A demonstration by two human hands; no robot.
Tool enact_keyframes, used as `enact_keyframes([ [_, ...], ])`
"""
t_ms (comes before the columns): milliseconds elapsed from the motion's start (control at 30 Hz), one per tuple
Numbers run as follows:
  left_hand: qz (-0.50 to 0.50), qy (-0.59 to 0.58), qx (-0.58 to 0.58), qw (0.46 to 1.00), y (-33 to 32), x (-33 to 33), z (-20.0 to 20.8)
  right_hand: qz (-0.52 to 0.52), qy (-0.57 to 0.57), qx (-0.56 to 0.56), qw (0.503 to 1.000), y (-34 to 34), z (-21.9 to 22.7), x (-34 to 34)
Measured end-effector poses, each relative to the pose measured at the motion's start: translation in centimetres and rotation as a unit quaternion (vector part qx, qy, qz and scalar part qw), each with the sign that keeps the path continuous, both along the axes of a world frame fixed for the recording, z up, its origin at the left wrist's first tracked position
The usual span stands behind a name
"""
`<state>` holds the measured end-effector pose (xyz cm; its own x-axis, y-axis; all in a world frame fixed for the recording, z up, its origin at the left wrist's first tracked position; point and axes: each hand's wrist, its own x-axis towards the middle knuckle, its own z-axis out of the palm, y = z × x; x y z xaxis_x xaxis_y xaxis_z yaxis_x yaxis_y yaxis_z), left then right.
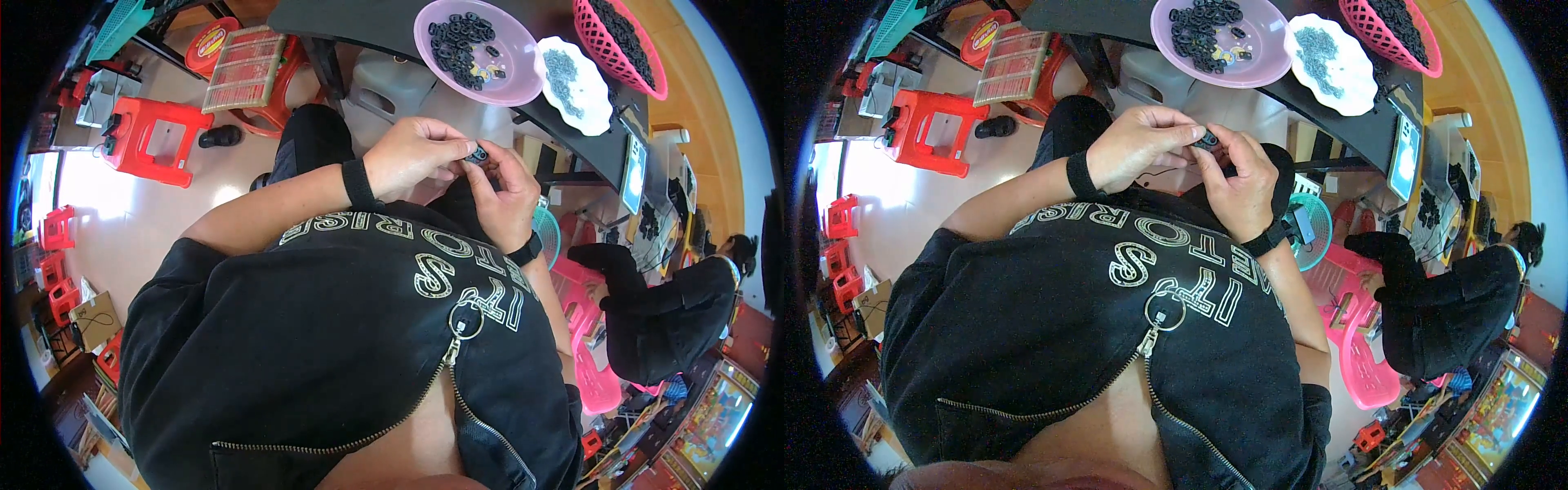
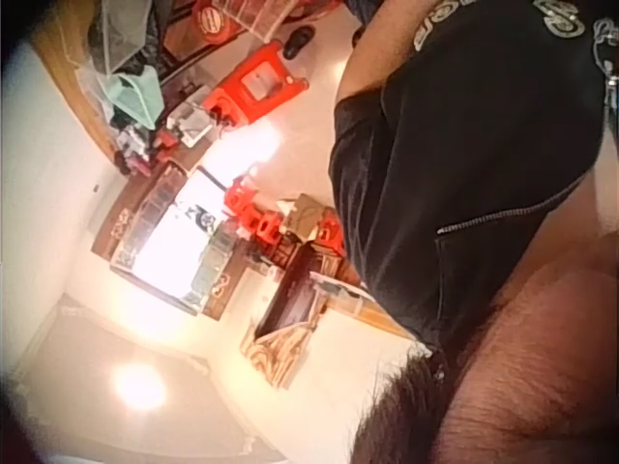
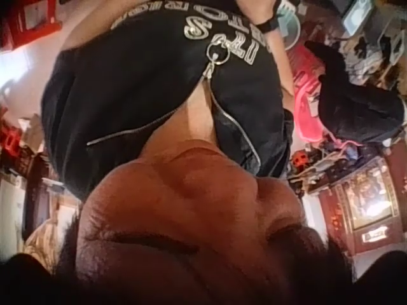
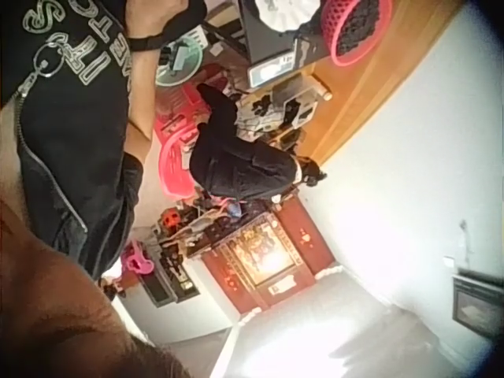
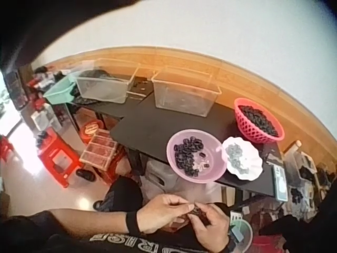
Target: The person assembles small plastic parts by taking plastic pieces and metal pins from dishes on the table and pressing them together by hand.
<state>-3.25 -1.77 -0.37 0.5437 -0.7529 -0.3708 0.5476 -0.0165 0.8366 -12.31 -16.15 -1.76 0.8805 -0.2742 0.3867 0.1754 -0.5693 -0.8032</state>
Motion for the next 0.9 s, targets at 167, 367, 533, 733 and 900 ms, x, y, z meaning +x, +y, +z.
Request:
enact_keyframes([
  [167,-0.020,0.004,0.007,1.000,0.0,0.1,0.3,-0.006,-0.003,-0.014,1.000,0.1,0.5,0.0],
  [367,-0.014,0.006,-0.004,1.000,-0.1,0.1,-0.2,0.000,-0.004,-0.036,0.999,0.0,0.8,0.0],
  [533,-0.014,0.008,-0.009,1.000,0.1,0.1,-0.2,0.003,0.004,-0.049,0.999,0.1,1.2,-0.1],
  [733,-0.010,0.010,-0.001,1.000,0.2,-0.1,-0.2,0.009,0.001,-0.073,0.997,0.0,1.3,-0.2],
  [900,-0.010,0.017,-0.014,1.000,0.3,-0.2,-0.2,0.008,-0.012,-0.080,0.997,0.2,1.5,-0.2],
])
